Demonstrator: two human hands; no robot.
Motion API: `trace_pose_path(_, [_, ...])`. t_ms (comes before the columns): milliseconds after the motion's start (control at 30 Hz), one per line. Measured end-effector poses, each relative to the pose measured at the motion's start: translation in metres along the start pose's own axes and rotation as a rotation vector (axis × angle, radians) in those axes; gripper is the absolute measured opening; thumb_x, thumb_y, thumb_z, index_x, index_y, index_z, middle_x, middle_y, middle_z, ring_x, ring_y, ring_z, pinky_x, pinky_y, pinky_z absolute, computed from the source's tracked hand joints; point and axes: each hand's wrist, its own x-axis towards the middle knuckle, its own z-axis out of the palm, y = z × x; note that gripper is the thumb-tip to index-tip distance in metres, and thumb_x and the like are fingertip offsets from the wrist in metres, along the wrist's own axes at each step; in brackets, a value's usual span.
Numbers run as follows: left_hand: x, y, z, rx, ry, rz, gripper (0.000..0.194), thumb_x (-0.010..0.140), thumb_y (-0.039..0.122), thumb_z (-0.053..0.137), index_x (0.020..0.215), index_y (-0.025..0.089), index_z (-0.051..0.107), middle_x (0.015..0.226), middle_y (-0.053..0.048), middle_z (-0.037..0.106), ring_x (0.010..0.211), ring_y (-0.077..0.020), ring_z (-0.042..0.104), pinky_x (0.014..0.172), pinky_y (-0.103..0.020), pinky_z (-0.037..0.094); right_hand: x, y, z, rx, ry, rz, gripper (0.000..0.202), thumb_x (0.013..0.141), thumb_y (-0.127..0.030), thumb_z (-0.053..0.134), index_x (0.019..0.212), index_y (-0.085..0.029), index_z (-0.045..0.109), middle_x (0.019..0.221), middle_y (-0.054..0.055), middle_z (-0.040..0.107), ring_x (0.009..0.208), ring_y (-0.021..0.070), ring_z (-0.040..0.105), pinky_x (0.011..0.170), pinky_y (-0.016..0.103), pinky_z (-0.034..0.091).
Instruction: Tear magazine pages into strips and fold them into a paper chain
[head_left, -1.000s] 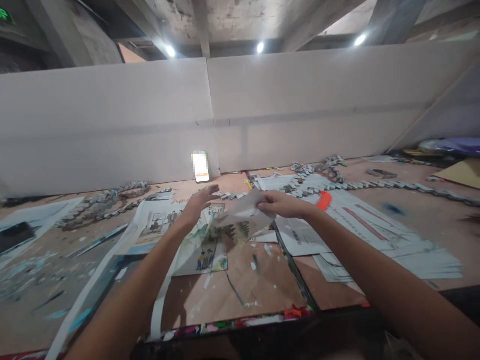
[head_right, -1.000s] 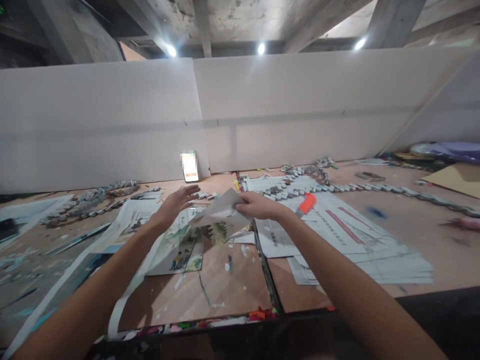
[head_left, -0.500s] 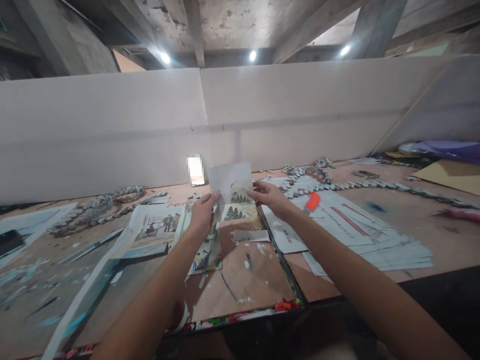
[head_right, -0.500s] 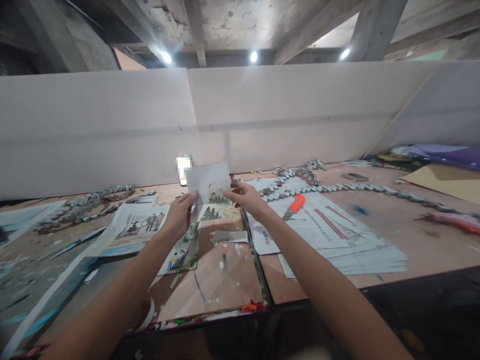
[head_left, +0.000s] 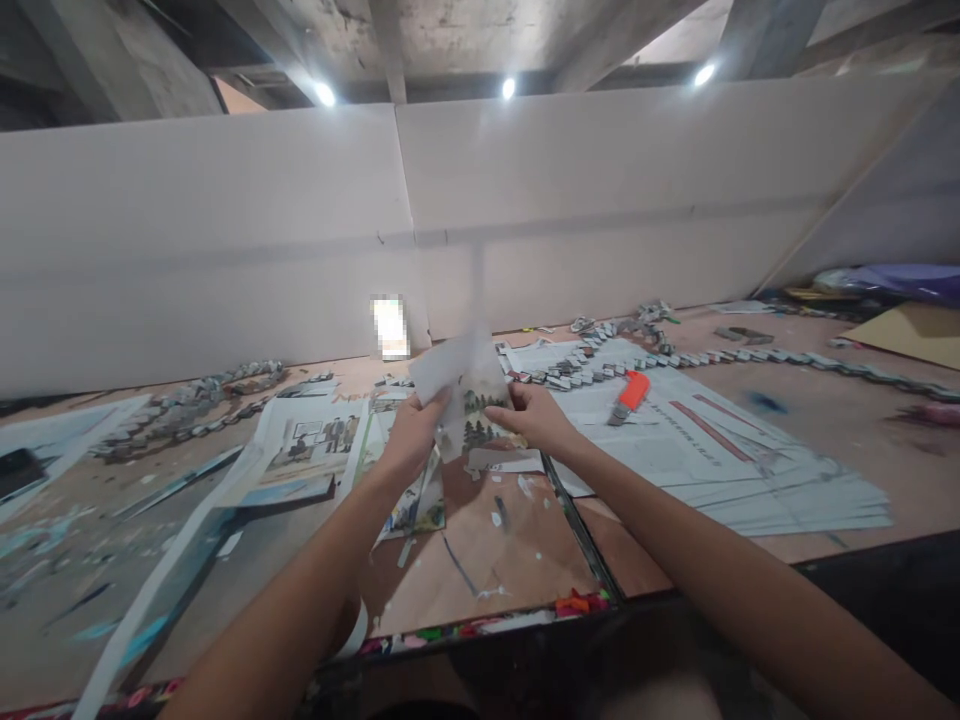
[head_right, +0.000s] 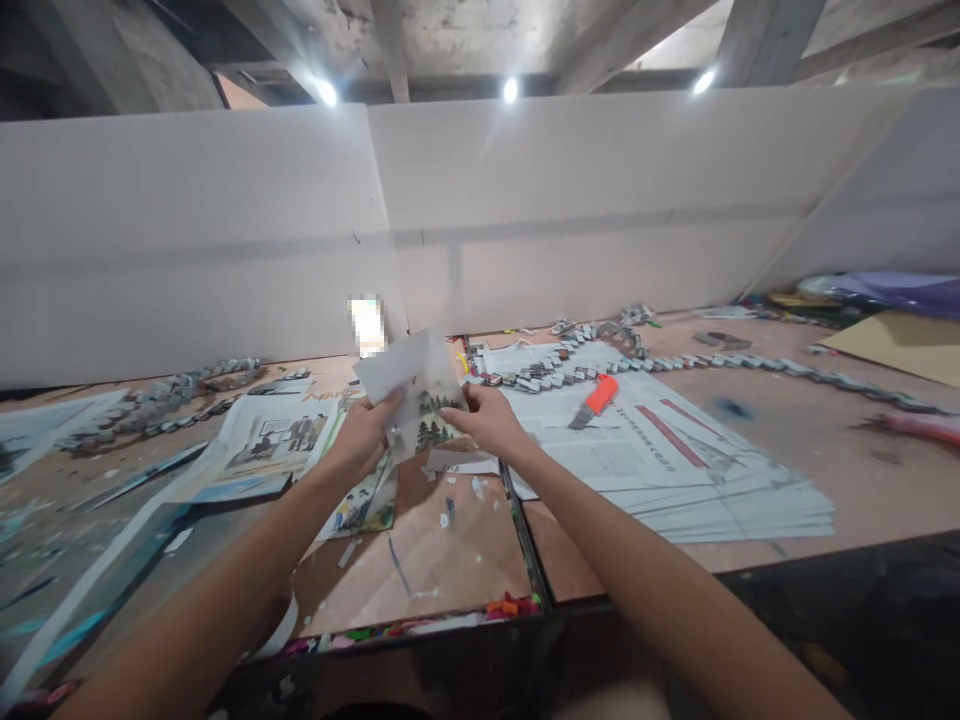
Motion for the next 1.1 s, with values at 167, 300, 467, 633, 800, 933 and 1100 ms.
trace_pose_path(167, [-0.003, -0.011, 0.007, -0.028, 0.069, -0.080, 0.029, 0.070, 0.034, 0.071, 0.092, 0.016, 0.064, 0.086, -0.006, 0.072, 0.085, -0.0219, 0.067, 0.075, -0.031, 0.051, -0.010, -0.003, 0.016, -0.255, 0.201, -0.188, 0.008, 0.078, -0.026, 0.053, 0.076, -0.019, 0.056, 0.071, 0.001, 0.057, 0.066, 0.0149, 0.051, 0.063, 0.024, 0.038])
trace_pose_path(300, [-0.009, -0.009, 0.016, -0.163, -0.021, -0.127, 0.028, 0.078, 0.038, 0.061, 0.095, 0.016, 0.063, 0.093, -0.007, 0.071, 0.092, -0.0218, 0.066, 0.078, -0.031, 0.052, -0.020, -0.010, 0.025, -0.343, 0.143, -0.306, 0.023, 0.076, -0.013, 0.047, 0.095, -0.018, 0.058, 0.092, 0.006, 0.063, 0.080, 0.0174, 0.055, 0.071, 0.025, 0.039])
trace_pose_path(467, [-0.020, 0.000, 0.020, -0.143, -0.225, -0.134, 0.043, 0.070, 0.044, 0.070, 0.100, 0.015, 0.066, 0.100, -0.011, 0.070, 0.094, -0.0241, 0.065, 0.076, -0.031, 0.052, -0.026, -0.011, 0.031, -0.411, 0.007, -0.296, 0.033, 0.073, -0.012, 0.050, 0.104, -0.018, 0.060, 0.098, 0.007, 0.064, 0.084, 0.0191, 0.057, 0.072, 0.028, 0.040])
trace_pose_path(633, [-0.024, -0.001, 0.014, -0.136, -0.334, -0.075, 0.054, 0.065, 0.050, 0.074, 0.107, 0.016, 0.064, 0.103, -0.011, 0.068, 0.095, -0.0245, 0.064, 0.077, -0.031, 0.051, -0.030, -0.021, 0.032, -0.312, -0.054, -0.238, 0.026, 0.081, -0.029, 0.052, 0.101, -0.016, 0.063, 0.074, 0.003, 0.060, 0.064, 0.0152, 0.051, 0.059, 0.026, 0.037])
trace_pose_path(800, [-0.018, -0.002, 0.007, -0.097, -0.360, -0.097, 0.051, 0.065, 0.044, 0.077, 0.106, 0.017, 0.063, 0.097, -0.009, 0.069, 0.086, -0.0227, 0.066, 0.073, -0.031, 0.052, -0.026, -0.026, 0.028, -0.002, -0.055, -0.166, 0.042, 0.082, -0.029, 0.051, 0.121, -0.016, 0.058, 0.079, 0.004, 0.062, 0.067, 0.0141, 0.052, 0.059, 0.025, 0.040])
trace_pose_path(933, [-0.016, 0.004, 0.005, -0.032, -0.230, -0.181, 0.034, 0.071, 0.028, 0.073, 0.101, 0.014, 0.064, 0.086, -0.007, 0.070, 0.071, -0.0191, 0.066, 0.067, -0.033, 0.054, -0.015, -0.015, 0.022, 0.321, 0.018, -0.120, 0.029, 0.083, -0.036, 0.050, 0.098, -0.016, 0.065, 0.070, 0.002, 0.058, 0.062, 0.0134, 0.052, 0.054, 0.024, 0.039])
trace_pose_path(1100, [-0.023, 0.011, 0.007, 0.084, -0.365, -0.310, 0.031, 0.070, 0.023, 0.070, 0.099, 0.014, 0.065, 0.091, -0.011, 0.071, 0.075, -0.0220, 0.067, 0.071, -0.035, 0.054, -0.005, -0.007, 0.008, 0.336, 0.084, -0.036, 0.043, 0.074, -0.042, 0.065, 0.108, -0.016, 0.058, 0.058, -0.005, 0.048, 0.052, 0.0105, 0.044, 0.050, 0.023, 0.035])
